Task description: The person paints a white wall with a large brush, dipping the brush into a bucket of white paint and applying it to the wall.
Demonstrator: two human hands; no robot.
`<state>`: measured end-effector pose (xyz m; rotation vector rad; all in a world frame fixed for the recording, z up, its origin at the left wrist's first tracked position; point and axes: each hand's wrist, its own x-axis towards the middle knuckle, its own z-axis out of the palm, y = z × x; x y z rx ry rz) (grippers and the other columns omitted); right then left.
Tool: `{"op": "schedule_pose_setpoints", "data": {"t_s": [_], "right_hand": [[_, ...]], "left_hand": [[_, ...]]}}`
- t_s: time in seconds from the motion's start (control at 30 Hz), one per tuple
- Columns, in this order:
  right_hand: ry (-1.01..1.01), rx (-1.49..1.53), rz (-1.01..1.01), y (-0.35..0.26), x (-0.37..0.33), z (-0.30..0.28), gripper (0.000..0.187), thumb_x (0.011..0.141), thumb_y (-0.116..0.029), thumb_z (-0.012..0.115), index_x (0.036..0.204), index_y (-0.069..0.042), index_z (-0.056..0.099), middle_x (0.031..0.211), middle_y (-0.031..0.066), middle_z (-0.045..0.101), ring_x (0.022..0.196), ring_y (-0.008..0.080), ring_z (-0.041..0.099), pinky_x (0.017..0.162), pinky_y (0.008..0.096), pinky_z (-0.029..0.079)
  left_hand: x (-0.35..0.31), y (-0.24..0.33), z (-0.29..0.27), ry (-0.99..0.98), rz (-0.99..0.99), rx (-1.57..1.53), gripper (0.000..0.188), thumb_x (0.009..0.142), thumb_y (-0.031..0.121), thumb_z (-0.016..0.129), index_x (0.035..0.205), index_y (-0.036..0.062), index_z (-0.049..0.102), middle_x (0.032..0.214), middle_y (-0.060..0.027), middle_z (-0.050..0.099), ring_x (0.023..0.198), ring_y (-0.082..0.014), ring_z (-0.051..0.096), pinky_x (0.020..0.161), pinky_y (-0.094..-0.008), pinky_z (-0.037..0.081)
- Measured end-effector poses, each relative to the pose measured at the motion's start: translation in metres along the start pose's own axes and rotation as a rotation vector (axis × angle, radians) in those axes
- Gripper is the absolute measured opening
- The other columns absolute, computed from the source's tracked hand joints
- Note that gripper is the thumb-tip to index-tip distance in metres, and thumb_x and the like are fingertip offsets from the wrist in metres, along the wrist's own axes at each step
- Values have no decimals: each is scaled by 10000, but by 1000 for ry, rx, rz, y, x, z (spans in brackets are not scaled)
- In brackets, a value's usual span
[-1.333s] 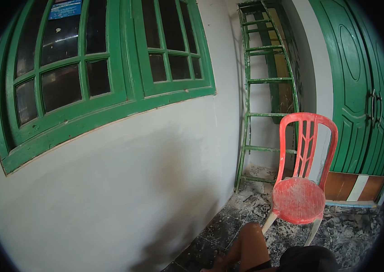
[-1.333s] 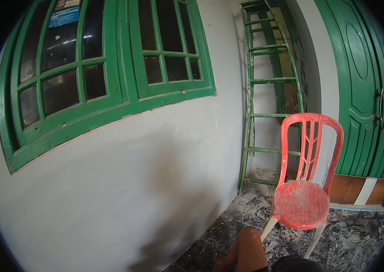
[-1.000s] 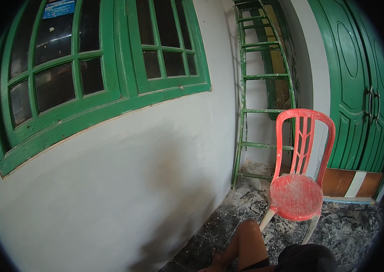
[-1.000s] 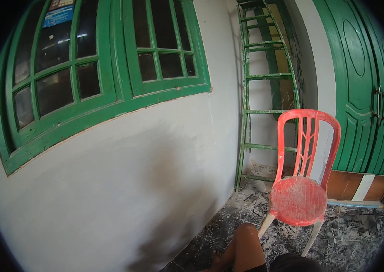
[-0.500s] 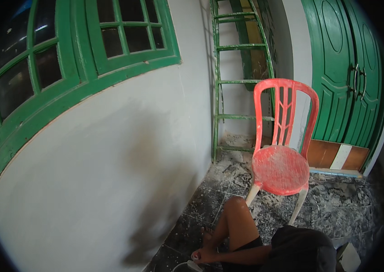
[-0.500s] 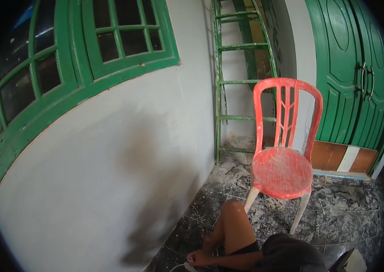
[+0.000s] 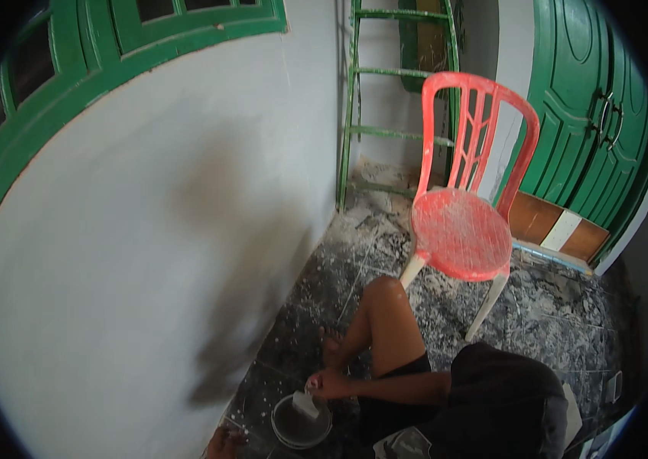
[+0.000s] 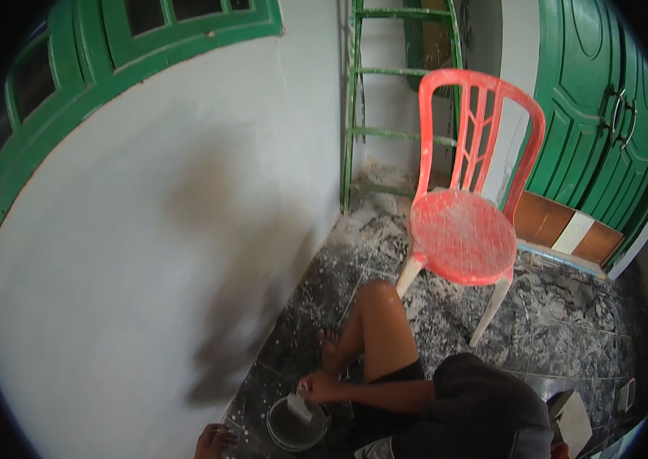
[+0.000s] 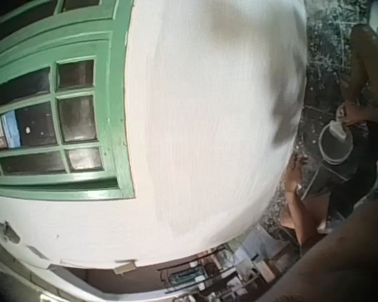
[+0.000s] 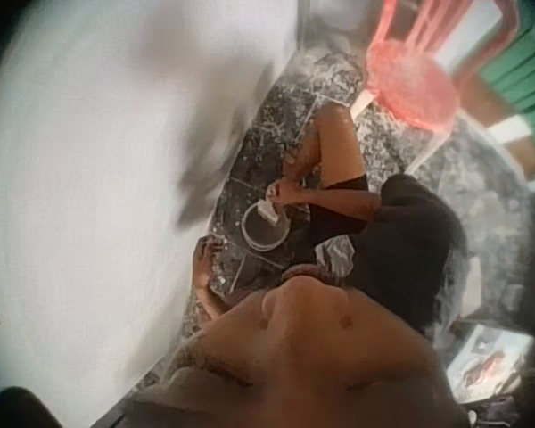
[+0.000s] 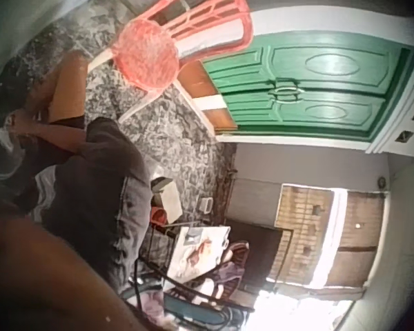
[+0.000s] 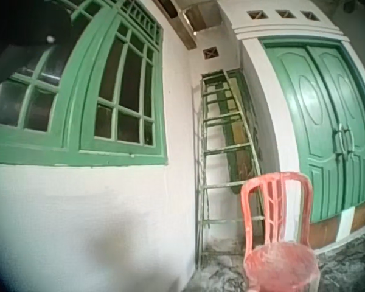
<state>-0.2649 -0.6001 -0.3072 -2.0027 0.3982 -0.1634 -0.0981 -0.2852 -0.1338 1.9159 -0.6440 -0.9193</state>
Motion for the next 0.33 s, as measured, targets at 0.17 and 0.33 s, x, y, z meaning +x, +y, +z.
{"op": "schedule_pose_setpoints", "data": {"t_s": [0.17,0.33], "right_hand": [[-26,-38,-9,6,1,-13,248,842,-318,692,971,-107,697,626,86,654,565,193,654,564,350,513],[-54,-205,-160,-7,-8,-9,295,855,-297,677,1080,-108,702,743,139,705,658,223,697,673,343,553]], "left_hand": [[4,10,0,-34,33,-69,336,1008,294,465,1185,20,545,1057,-128,662,937,-236,638,844,-385,489],[4,19,-3,-21,-280,-28,367,974,402,513,1154,82,528,1252,-176,591,1118,-201,592,934,-362,445]]}}
